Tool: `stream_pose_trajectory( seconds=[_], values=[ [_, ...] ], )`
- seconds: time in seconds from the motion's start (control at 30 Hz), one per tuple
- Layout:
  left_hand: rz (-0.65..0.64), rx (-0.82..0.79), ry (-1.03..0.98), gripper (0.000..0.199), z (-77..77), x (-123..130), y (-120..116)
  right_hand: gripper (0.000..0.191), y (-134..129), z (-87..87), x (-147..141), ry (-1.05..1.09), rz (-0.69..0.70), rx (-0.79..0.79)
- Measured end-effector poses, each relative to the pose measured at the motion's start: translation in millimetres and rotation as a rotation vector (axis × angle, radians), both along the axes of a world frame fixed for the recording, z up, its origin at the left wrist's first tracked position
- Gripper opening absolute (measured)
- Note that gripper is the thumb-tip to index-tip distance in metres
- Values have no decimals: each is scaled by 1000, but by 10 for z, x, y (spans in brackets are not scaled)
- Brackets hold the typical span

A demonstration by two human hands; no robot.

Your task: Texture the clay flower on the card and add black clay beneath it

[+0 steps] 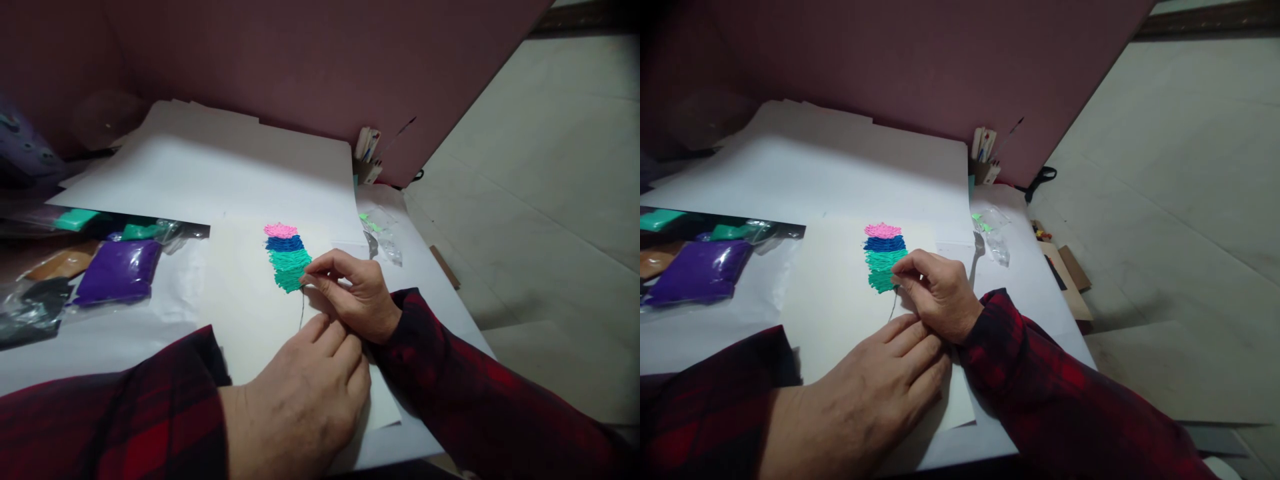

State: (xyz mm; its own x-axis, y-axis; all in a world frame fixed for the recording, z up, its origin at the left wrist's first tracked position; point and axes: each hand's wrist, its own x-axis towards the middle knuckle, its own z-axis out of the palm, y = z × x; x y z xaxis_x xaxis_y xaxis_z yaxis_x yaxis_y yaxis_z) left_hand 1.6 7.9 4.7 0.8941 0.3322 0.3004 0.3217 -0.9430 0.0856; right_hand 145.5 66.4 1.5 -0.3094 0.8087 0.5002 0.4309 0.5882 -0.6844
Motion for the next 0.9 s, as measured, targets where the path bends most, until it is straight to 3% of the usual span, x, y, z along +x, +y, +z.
stream_pose_trajectory(
  seconds=[0.57, 0.9],
  values=[
    [0, 12, -17, 25, -24, 4, 2, 6, 11, -28, 6, 34, 59, -12],
    [2, 3, -29, 27, -14, 9, 5, 5, -10, -4, 0, 27, 18, 39]
  ],
)
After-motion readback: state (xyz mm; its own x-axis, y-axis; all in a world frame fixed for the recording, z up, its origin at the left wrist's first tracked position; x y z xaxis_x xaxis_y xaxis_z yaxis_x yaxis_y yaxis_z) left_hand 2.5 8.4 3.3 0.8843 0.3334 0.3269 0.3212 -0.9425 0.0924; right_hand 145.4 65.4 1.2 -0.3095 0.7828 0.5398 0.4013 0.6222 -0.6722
